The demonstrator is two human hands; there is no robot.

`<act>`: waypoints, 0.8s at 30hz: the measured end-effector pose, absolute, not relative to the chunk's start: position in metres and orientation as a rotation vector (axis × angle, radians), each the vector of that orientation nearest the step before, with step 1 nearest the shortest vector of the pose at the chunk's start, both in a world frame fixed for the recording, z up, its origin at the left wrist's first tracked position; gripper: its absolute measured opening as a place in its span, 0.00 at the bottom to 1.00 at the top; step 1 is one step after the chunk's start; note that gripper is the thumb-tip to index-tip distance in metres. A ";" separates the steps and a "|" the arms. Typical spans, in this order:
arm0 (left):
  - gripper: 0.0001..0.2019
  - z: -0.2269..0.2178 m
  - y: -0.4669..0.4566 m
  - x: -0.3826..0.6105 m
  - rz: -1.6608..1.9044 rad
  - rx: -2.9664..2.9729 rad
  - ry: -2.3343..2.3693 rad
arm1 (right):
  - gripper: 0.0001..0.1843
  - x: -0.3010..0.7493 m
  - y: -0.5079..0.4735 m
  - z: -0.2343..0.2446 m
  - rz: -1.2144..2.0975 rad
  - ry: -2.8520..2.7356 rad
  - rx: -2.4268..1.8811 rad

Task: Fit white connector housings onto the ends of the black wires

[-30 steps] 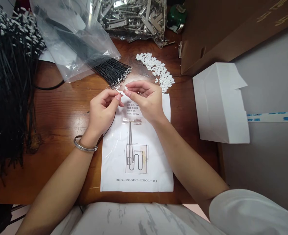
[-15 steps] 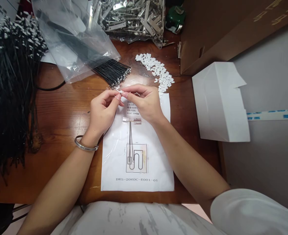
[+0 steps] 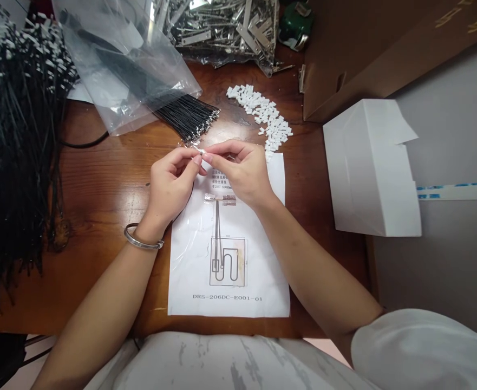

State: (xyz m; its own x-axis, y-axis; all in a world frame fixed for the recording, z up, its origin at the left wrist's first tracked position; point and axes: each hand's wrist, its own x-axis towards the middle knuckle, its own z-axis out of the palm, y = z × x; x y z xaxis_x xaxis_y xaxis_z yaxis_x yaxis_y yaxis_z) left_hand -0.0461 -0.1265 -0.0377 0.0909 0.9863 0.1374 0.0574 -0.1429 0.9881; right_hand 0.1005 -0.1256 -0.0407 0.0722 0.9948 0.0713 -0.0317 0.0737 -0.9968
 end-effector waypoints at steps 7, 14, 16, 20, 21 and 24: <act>0.05 -0.037 -0.127 -0.047 1.196 1.391 1.136 | 0.08 0.100 -0.126 -0.040 1.117 -1.173 -1.164; 0.04 -0.038 -0.128 -0.046 1.247 1.422 1.119 | 0.10 0.100 -0.127 -0.041 1.136 -1.177 -1.140; 0.05 -0.038 -0.128 -0.046 1.244 1.424 1.127 | 0.09 0.100 -0.127 -0.041 1.135 -1.179 -1.148; 0.07 -0.036 -0.128 -0.045 1.254 1.425 1.119 | 0.06 0.100 -0.126 -0.041 1.117 -1.186 -1.152; 0.07 -0.036 -0.127 -0.045 1.253 1.428 1.122 | 0.06 0.100 -0.126 -0.041 1.109 -1.193 -1.158; 0.08 -0.036 -0.127 -0.045 1.237 1.437 1.146 | 0.05 0.099 -0.126 -0.041 1.079 -1.217 -1.182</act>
State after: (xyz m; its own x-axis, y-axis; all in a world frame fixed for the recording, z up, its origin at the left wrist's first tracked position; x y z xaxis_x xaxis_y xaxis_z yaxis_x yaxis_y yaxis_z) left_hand -0.0452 -0.1269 -0.0364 0.0725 0.9834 0.1664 0.0906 -0.1726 0.9808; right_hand 0.0991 -0.1259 -0.0413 0.0667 0.9929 0.0981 0.0217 0.0968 -0.9951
